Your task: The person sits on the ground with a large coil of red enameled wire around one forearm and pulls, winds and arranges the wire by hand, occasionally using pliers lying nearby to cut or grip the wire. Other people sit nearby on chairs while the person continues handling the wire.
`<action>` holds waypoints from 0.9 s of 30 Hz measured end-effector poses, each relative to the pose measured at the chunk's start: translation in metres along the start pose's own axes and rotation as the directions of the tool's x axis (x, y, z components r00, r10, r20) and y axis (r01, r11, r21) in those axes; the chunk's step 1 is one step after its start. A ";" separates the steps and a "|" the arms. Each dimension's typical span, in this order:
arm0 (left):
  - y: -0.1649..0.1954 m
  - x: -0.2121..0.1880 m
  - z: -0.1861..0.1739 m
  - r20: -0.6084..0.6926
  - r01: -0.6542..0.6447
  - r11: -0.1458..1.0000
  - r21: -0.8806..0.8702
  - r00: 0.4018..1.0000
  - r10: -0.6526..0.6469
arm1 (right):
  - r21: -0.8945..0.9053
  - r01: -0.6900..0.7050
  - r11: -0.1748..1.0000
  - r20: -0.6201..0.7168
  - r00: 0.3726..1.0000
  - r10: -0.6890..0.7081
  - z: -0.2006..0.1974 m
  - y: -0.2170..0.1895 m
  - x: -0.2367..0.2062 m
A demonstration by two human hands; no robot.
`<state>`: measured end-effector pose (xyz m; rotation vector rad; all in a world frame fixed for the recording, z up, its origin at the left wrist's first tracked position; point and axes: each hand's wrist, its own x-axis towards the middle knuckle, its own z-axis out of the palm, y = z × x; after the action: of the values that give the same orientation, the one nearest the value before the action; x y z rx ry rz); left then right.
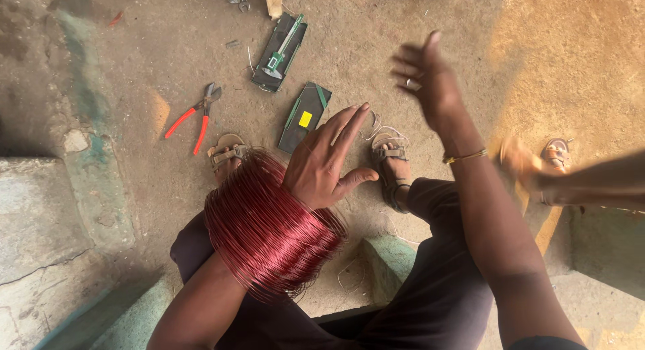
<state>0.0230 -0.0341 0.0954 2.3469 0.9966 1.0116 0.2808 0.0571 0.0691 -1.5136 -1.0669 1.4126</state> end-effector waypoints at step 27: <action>-0.001 0.000 0.005 0.079 -0.008 1.000 0.011 0.997 0.007 | 0.143 0.162 0.976 -0.028 0.987 -0.159 0.015 -0.003 -0.009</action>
<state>0.0263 -0.0340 0.0909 2.3815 0.9664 0.9102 0.2651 0.0494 0.0737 -1.3033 -1.0295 1.3333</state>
